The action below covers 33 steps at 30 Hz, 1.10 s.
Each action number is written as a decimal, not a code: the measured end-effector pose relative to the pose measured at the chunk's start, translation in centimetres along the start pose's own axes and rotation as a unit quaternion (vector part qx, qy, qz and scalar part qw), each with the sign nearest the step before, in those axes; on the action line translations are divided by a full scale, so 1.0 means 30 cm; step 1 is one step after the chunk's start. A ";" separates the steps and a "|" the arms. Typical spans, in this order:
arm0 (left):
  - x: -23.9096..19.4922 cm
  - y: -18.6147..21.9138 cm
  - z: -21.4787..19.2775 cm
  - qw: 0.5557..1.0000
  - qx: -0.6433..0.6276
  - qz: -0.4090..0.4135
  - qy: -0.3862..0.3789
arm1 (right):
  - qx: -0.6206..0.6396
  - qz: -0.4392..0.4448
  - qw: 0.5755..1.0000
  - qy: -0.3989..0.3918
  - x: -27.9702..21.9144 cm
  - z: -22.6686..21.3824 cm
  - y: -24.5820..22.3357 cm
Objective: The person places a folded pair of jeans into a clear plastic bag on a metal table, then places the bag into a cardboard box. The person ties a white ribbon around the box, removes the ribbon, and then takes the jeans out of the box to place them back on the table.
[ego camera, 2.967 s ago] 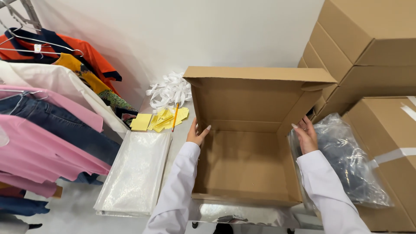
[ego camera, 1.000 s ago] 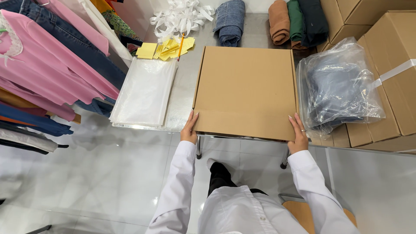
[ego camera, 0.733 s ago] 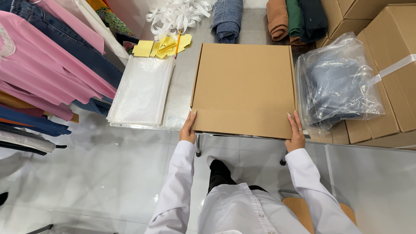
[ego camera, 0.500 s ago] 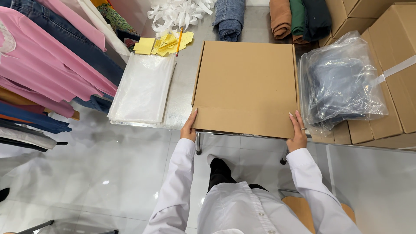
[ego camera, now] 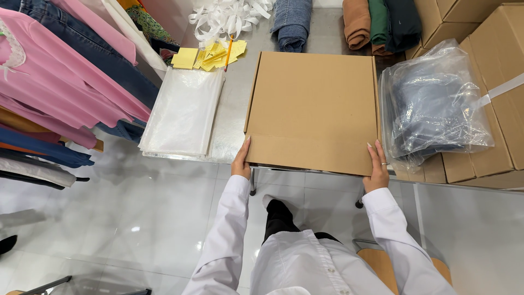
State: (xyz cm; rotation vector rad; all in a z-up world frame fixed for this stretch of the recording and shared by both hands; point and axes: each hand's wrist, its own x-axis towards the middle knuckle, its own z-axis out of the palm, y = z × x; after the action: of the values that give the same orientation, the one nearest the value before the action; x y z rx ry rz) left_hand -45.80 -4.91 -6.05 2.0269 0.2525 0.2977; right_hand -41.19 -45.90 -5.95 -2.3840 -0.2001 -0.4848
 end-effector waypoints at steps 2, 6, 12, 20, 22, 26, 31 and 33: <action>-0.005 0.013 0.002 1.000 0.008 0.004 0.007 | -0.018 -0.007 1.000 -0.005 -0.001 -0.002 -0.005; -0.004 -0.019 0.014 0.999 0.036 0.018 0.011 | -0.050 -0.006 0.999 -0.014 -0.010 0.002 0.008; 0.027 -0.104 0.039 0.995 0.096 0.037 0.010 | -0.070 -0.019 0.997 -0.011 -0.002 0.008 0.028; 0.060 -0.095 -0.001 0.997 0.006 -0.055 -0.056 | 0.006 -0.007 1.000 -0.016 0.013 -0.006 0.060; 0.080 -0.161 0.024 0.996 0.019 -0.065 -0.060 | -0.005 -0.002 1.000 -0.023 0.002 -0.002 0.054; 0.137 -0.296 0.084 0.990 0.076 -0.087 -0.074 | -0.065 0.007 0.998 -0.023 -0.010 0.024 0.050; 0.144 -0.301 0.094 0.991 0.068 -0.092 -0.075 | -0.120 -0.022 0.992 -0.037 -0.008 0.039 0.048; 0.139 -0.277 0.083 0.990 0.073 -0.097 -0.077 | -0.140 -0.032 0.989 -0.039 -0.008 0.065 0.105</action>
State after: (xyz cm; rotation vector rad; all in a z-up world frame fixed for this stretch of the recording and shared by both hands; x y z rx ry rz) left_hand -41.46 -1.98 -14.14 2.1382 0.3806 0.0010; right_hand -40.01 -46.98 -9.31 -2.6798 -0.2584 -0.4757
